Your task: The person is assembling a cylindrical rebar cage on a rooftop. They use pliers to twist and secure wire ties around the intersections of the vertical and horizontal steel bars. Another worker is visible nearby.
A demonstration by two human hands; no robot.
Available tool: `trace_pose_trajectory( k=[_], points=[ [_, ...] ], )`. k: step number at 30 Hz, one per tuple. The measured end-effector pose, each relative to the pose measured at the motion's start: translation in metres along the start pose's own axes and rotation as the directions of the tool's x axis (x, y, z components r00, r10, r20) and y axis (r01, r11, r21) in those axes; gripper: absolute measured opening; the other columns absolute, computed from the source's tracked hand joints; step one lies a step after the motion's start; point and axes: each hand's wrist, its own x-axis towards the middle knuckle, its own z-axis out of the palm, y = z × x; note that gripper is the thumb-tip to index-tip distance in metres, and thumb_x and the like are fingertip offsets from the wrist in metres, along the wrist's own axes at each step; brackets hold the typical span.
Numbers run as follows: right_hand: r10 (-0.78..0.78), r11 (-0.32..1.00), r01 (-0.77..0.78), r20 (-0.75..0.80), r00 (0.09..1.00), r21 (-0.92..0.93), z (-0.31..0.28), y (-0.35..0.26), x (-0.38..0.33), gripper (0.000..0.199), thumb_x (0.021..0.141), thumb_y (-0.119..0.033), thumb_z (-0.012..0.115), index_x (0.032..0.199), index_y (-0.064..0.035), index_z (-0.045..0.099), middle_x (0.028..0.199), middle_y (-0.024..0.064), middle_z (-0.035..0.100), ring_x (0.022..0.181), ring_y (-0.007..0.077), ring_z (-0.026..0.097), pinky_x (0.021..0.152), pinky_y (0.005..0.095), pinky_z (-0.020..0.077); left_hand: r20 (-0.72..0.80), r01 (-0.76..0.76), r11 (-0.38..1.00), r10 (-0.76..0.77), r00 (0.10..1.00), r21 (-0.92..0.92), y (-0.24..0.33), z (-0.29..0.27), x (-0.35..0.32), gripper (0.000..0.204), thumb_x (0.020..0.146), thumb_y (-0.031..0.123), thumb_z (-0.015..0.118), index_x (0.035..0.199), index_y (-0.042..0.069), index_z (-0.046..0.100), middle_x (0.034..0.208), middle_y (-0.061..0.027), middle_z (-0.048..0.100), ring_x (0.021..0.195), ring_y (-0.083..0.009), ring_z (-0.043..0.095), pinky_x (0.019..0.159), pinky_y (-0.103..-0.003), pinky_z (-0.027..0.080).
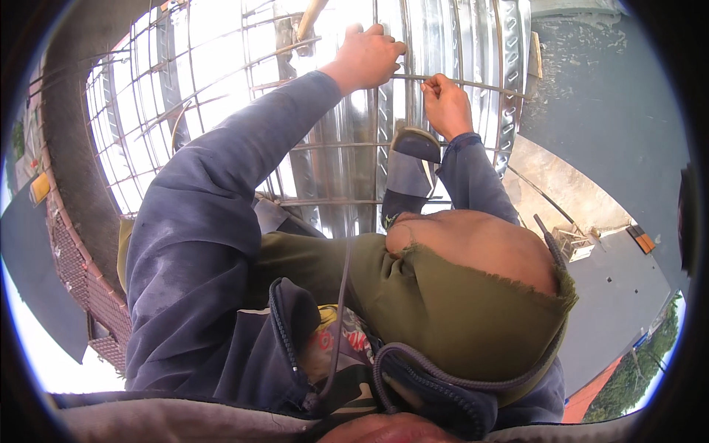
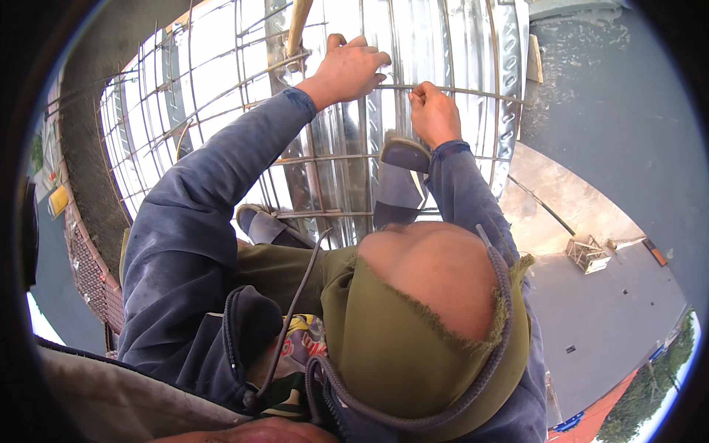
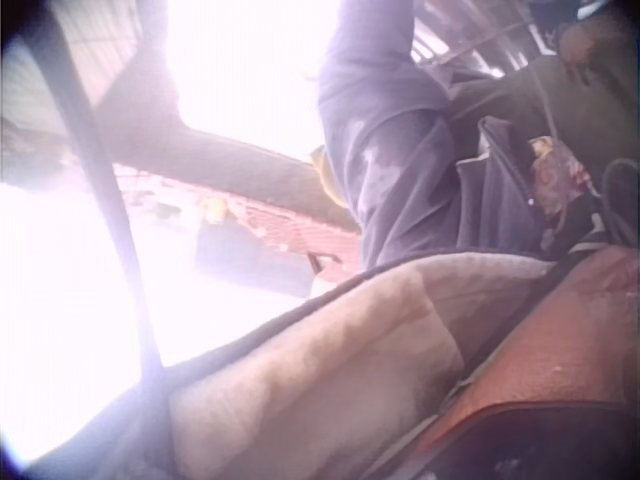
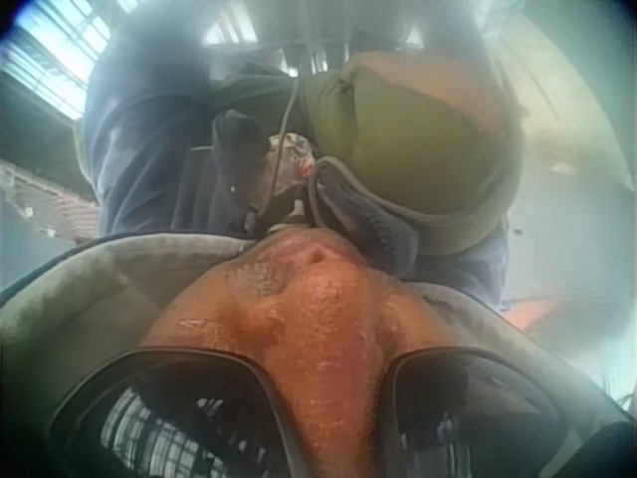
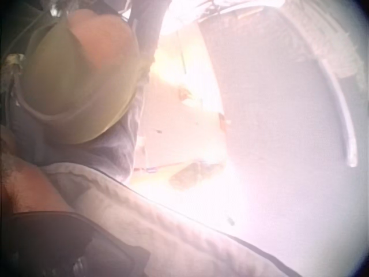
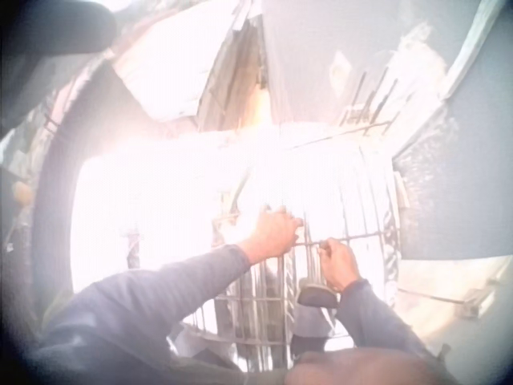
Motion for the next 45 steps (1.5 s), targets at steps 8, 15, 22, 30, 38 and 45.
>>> trace_pose_trajectory(
  k=[8, 15, 22, 30, 38, 45],
  points=[
    [0.019, 0.997, -0.018, -0.004, 1.000, 0.075, 0.001, 0.004, 0.000, 0.017, 0.101, -0.019, 0.067, 0.102, -0.0026, 0.070, 0.090, 0.0186, 0.076, 0.085, 0.0381, 0.074, 0.079, 0.0465, 0.0566, 0.040, -0.088, 0.991, 0.084, 0.996, 0.102, 0.000, 0.017, 0.009, 0.011, 0.097, 0.024, 0.071, 0.102, 0.016, 0.076, 0.092, 0.0011, 0.072, 0.105, -0.0186, 0.064, 0.103, -0.056, 0.034],
    [0.025, 0.997, -0.026, 0.015, 1.000, 0.074, -0.008, -0.005, -0.004, 0.014, 0.100, -0.017, 0.066, 0.101, -0.0026, 0.068, 0.089, 0.0201, 0.076, 0.087, 0.0400, 0.074, 0.079, 0.0480, 0.0563, 0.028, -0.122, 0.989, 0.120, 0.992, 0.087, 0.003, 0.011, 0.011, 0.006, 0.096, 0.010, 0.061, 0.100, 0.011, 0.065, 0.088, -0.0039, 0.066, 0.101, -0.0240, 0.062, 0.098, -0.057, 0.035],
    [-0.066, 0.994, 0.069, -0.032, 0.997, 0.082, 0.001, 0.002, -0.003, 0.012, 0.099, -0.014, 0.063, 0.101, -0.0029, 0.068, 0.094, 0.0208, 0.076, 0.090, 0.0415, 0.073, 0.081, 0.0505, 0.0557, 0.273, 0.111, 0.974, -0.054, 0.960, -0.198, 0.006, -0.001, 0.022, 0.016, 0.095, 0.013, 0.061, 0.109, 0.006, 0.060, 0.097, -0.0101, 0.074, 0.099, -0.0344, 0.070, 0.096, -0.056, 0.038],
    [-0.003, 0.995, -0.004, 0.063, 0.998, 0.104, -0.006, -0.001, 0.001, 0.013, 0.098, -0.015, 0.066, 0.103, -0.0031, 0.071, 0.088, 0.0171, 0.076, 0.086, 0.0366, 0.075, 0.079, 0.0458, 0.0567, 0.303, 0.049, 0.945, 0.054, 0.951, -0.322, -0.011, -0.013, 0.038, 0.035, 0.092, 0.017, 0.066, 0.126, 0.014, 0.062, 0.096, -0.0066, 0.079, 0.095, -0.0306, 0.076, 0.100, -0.054, 0.044],
    [-0.022, 0.991, 0.022, -0.003, 1.000, 0.129, 0.003, 0.008, -0.002, 0.014, 0.098, -0.013, 0.067, 0.104, -0.0018, 0.071, 0.087, 0.0158, 0.075, 0.084, 0.0340, 0.074, 0.079, 0.0444, 0.0563, 0.279, -0.123, 0.954, 0.201, 0.939, -0.273, -0.013, -0.010, 0.044, 0.031, 0.092, 0.016, 0.068, 0.123, 0.012, 0.066, 0.090, -0.0086, 0.077, 0.088, -0.0316, 0.075, 0.085, -0.048, 0.056],
    [-0.011, 0.990, 0.013, -0.015, 1.000, 0.138, 0.007, 0.005, 0.000, 0.013, 0.099, -0.013, 0.066, 0.103, -0.0013, 0.071, 0.086, 0.0150, 0.074, 0.083, 0.0326, 0.073, 0.077, 0.0432, 0.0560, 0.231, -0.178, 0.975, 0.206, 0.951, -0.136, -0.012, -0.009, 0.042, 0.019, 0.093, 0.024, 0.072, 0.106, 0.011, 0.070, 0.087, -0.0065, 0.074, 0.097, -0.0304, 0.073, 0.101, -0.051, 0.050]
  ],
)
